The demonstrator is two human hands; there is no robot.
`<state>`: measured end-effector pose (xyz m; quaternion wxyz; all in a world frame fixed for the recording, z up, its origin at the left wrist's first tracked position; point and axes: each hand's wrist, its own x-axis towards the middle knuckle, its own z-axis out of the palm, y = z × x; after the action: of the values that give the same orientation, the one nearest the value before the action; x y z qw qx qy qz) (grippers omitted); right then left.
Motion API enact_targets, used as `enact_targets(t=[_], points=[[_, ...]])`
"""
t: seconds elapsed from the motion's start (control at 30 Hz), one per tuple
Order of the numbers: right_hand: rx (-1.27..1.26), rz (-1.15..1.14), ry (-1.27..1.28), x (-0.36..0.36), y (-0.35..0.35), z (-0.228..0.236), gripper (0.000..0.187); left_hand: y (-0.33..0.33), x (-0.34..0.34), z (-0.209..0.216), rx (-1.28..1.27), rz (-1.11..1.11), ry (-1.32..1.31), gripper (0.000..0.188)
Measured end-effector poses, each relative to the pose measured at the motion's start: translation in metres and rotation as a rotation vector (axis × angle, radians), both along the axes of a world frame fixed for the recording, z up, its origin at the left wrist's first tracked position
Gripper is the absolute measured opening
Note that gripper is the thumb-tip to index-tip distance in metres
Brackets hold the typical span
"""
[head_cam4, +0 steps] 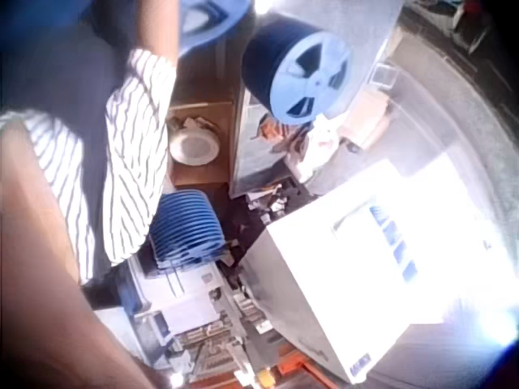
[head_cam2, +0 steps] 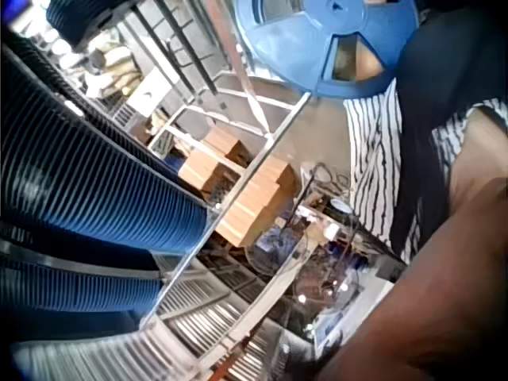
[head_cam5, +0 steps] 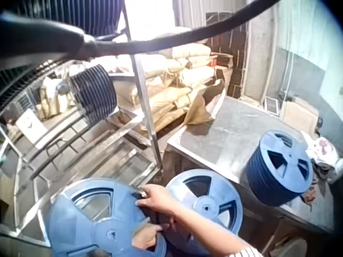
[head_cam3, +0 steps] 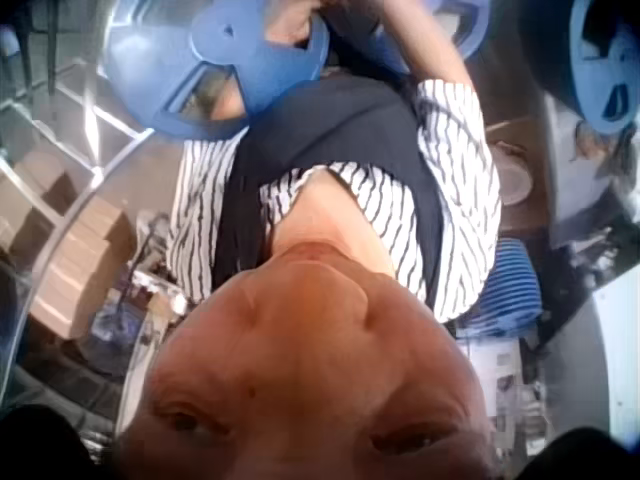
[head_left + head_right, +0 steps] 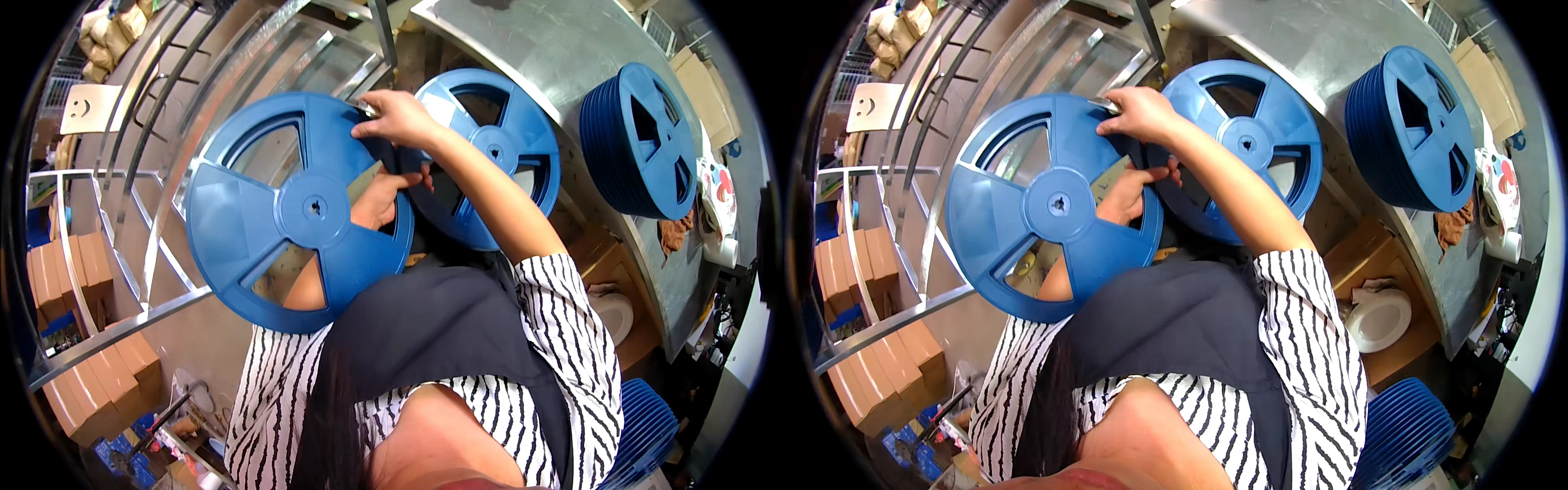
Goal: The person sits on the floor and repeatedly picks up blue plastic reel-like parts from a metal shelf. They place the parts onto a stack on their lap, aligning them carefully before adding the next one. The person continues this repetitive stacking process throughout the clip.
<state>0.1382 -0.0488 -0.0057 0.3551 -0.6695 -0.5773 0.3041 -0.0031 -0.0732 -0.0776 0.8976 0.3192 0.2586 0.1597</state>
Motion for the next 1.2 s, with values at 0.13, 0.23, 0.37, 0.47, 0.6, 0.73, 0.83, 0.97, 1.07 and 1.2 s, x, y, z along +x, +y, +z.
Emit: enact_targets(t=[0.13, 0.23, 0.37, 0.47, 0.6, 0.73, 0.83, 0.97, 1.07, 1.2], points=[[0.11, 0.07, 0.396, 0.01, 0.003, -0.031, 0.051, 0.004, -0.004, -0.004, -0.038, -0.022, -0.01, 0.039], [0.087, 0.148, 0.693, 0.014, 0.006, -0.04, 0.045, 0.007, -0.011, -0.009, -0.176, -0.08, -0.108, 0.035], [-0.028, 0.111, 1.074, 0.022, -0.001, -0.049, 0.038, -0.002, -0.02, -0.016, -0.143, -0.096, -0.263, 0.09], [0.214, -0.066, 1.513, 0.036, -0.006, -0.052, 0.034, 0.001, -0.014, -0.024, -0.372, -0.119, -0.4, 0.09], [0.52, -0.292, 1.651, 0.081, -0.014, -0.076, 0.026, 0.007, -0.01, -0.037, -0.345, -0.198, -0.266, 0.067], [0.906, -0.808, 1.451, 0.134, -0.039, -0.022, 0.028, 0.006, -0.015, -0.034, -0.377, -0.202, -0.296, 0.04], [1.119, -0.93, 1.106, 0.204, -0.074, 0.018, 0.029, 0.004, -0.02, -0.038, -0.333, -0.137, -0.25, 0.035], [1.275, -1.16, 0.694, 0.267, -0.07, 0.097, 0.028, 0.008, -0.02, -0.014, -0.205, -0.103, -0.127, 0.044], [1.328, -1.261, 0.595, 0.329, -0.044, 0.109, 0.031, 0.014, -0.016, -0.006, -0.126, -0.129, -0.055, 0.059], [1.207, -1.435, 0.387, 0.398, 0.015, 0.102, 0.039, 0.021, -0.009, -0.01, -0.064, -0.161, -0.063, 0.069]])
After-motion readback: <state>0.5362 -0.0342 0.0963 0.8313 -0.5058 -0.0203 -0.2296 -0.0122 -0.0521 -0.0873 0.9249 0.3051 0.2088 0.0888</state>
